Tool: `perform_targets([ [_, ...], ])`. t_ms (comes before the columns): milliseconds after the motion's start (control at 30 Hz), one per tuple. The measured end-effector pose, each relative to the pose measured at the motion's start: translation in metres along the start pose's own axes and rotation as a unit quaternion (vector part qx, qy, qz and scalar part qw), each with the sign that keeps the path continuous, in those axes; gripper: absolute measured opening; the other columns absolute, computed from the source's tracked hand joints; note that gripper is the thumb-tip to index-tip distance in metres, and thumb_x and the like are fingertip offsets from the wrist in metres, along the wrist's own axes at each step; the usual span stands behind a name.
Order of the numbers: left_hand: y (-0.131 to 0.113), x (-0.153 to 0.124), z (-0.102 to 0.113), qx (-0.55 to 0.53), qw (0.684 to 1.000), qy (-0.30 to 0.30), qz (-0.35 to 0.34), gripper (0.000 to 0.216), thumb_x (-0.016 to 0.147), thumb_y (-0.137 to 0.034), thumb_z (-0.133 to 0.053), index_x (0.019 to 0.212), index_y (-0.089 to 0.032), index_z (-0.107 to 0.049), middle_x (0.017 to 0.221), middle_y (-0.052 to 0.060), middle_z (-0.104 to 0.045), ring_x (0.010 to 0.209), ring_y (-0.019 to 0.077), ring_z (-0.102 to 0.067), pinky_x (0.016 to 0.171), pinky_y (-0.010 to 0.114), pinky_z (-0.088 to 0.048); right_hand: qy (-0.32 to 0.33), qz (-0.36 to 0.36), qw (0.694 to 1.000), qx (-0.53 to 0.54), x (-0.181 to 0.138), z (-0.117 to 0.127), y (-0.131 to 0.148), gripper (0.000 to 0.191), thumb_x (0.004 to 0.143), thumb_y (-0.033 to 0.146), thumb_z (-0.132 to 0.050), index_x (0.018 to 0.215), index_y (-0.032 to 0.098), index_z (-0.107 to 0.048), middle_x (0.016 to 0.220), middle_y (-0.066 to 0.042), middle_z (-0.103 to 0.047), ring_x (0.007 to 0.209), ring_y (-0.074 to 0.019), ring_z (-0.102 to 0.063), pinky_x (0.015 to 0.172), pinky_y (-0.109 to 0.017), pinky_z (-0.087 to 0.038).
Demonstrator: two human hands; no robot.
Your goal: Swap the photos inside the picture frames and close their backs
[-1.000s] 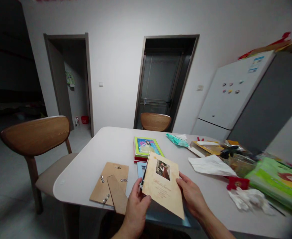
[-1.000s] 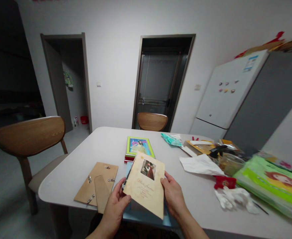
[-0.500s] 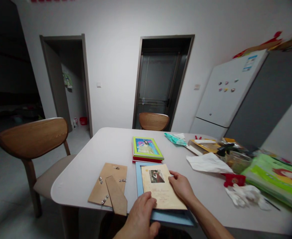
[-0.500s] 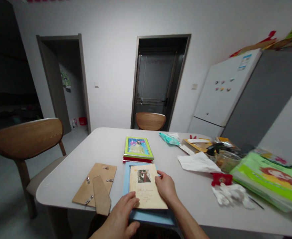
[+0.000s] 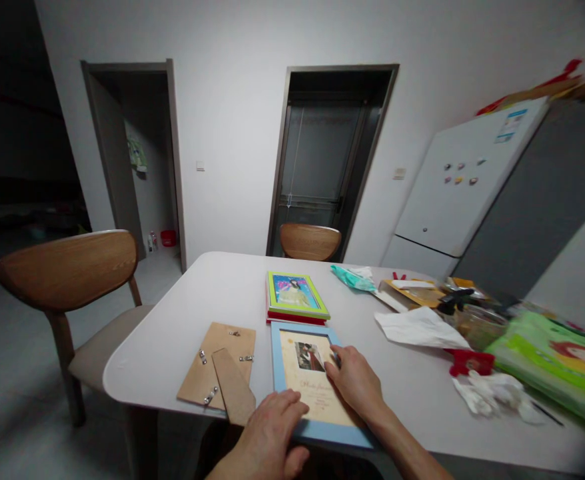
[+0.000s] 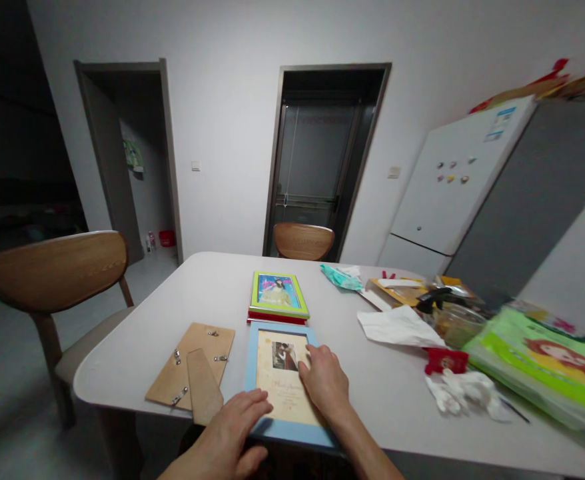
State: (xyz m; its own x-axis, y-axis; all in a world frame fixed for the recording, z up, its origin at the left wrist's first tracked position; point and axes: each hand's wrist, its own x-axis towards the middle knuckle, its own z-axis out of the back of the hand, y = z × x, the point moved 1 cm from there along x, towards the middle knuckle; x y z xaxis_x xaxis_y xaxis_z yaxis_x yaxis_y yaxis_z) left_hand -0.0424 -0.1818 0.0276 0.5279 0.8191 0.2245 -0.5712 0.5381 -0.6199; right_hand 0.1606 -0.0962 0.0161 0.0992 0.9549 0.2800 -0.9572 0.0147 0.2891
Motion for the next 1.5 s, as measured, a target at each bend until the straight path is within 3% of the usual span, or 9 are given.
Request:
perform_targets([
  [133,0.041,-0.028,0.03,0.052,0.993,-0.057,0.084,0.061,0.06,-0.016,-0.057,0.118,-0.023,-0.04,0.132,0.008,-0.033,0.12,0.0241,-0.029,0.098,0.044,-0.025,0.009,0.069,0.995,0.077,-0.009,0.003,0.024,0.031,0.075,0.028,-0.039,0.096,0.014,-0.057,0.094,-0.01,-0.057,0.091,-0.0192,-0.051,0.082,-0.028,-0.035],
  [267,0.086,-0.051,0.051,0.141,0.967,-0.128,0.168,0.061,0.057,-0.015,-0.06,0.115,-0.016,-0.044,0.128,0.014,-0.037,0.118,0.0268,-0.032,0.097,0.043,-0.027,0.068,0.154,0.973,0.155,-0.03,0.003,0.078,0.031,0.074,0.029,-0.043,0.097,0.015,-0.057,0.098,-0.009,-0.058,0.094,-0.0203,-0.049,0.085,-0.03,-0.033],
  [467,0.108,-0.057,0.048,0.157,0.963,-0.173,0.133,0.05,0.057,-0.015,-0.061,0.107,-0.017,-0.051,0.12,0.012,-0.047,0.111,0.0244,-0.043,0.093,0.04,-0.035,0.103,0.206,0.965,0.124,-0.054,-0.015,0.143,0.045,0.061,0.044,-0.056,0.099,0.021,-0.054,0.092,-0.008,-0.056,0.087,-0.0243,-0.047,0.078,-0.038,-0.032],
  [633,0.112,-0.057,0.051,0.154,0.961,-0.201,0.113,0.051,0.056,-0.018,-0.064,0.105,-0.019,-0.053,0.115,0.01,-0.052,0.106,0.0246,-0.047,0.09,0.038,-0.039,0.117,0.197,0.957,0.178,-0.059,-0.025,0.155,0.044,0.054,0.021,-0.058,0.097,0.02,-0.053,0.095,-0.007,-0.05,0.089,-0.0217,-0.044,0.077,-0.033,-0.034],
  [733,0.101,-0.054,0.055,0.143,0.959,-0.221,0.106,0.051,0.056,-0.026,-0.066,0.105,-0.018,-0.053,0.114,0.011,-0.053,0.103,0.026,-0.049,0.088,0.038,-0.042,0.103,0.197,0.942,0.251,-0.058,-0.009,0.149,0.047,0.053,0.013,-0.052,0.1,0.019,-0.051,0.096,-0.006,-0.048,0.09,-0.0187,-0.044,0.079,-0.029,-0.036],
  [867,0.064,-0.032,0.047,0.121,0.964,-0.224,0.069,0.051,0.059,-0.026,-0.066,0.107,-0.02,-0.051,0.117,0.01,-0.051,0.106,0.0249,-0.047,0.09,0.039,-0.04,0.081,0.214,0.934,0.274,-0.052,0.029,0.117,0.045,0.053,0.008,-0.047,0.097,0.02,-0.053,0.093,-0.004,-0.049,0.089,-0.0167,-0.046,0.082,-0.029,-0.036],
  [1033,0.019,0.01,0.011,0.084,0.988,-0.128,0.028,0.056,0.058,-0.024,-0.068,0.109,-0.015,-0.048,0.121,0.012,-0.046,0.111,0.0233,-0.042,0.093,0.037,-0.037,0.101,0.157,0.955,0.233,-0.051,0.055,0.047,0.038,0.058,0.013,-0.045,0.094,0.021,-0.054,0.095,-0.004,-0.05,0.092,-0.0174,-0.048,0.084,-0.03,-0.036],
  [1233,0.006,0.031,-0.018,0.065,0.995,-0.07,0.03,0.05,0.062,-0.019,-0.065,0.109,-0.016,-0.049,0.118,0.01,-0.049,0.107,0.0224,-0.044,0.093,0.034,-0.037,0.11,0.109,0.971,0.18,-0.055,0.044,-0.008,0.033,0.061,0.018,-0.044,0.092,0.02,-0.054,0.095,-0.005,-0.051,0.093,-0.018,-0.048,0.085,-0.031,-0.036],
  [1500,0.011,0.022,-0.01,0.067,0.997,-0.043,0.02,0.035,0.068,-0.017,-0.058,0.103,-0.018,-0.051,0.117,0.007,-0.05,0.11,0.0208,-0.041,0.098,0.039,-0.027,0.06,0.153,0.977,0.138,-0.055,0.017,-0.005,0.031,0.061,0.02,-0.048,0.09,0.021,-0.058,0.097,-0.007,-0.053,0.094,-0.0206,-0.047,0.084,-0.035,-0.036],
])
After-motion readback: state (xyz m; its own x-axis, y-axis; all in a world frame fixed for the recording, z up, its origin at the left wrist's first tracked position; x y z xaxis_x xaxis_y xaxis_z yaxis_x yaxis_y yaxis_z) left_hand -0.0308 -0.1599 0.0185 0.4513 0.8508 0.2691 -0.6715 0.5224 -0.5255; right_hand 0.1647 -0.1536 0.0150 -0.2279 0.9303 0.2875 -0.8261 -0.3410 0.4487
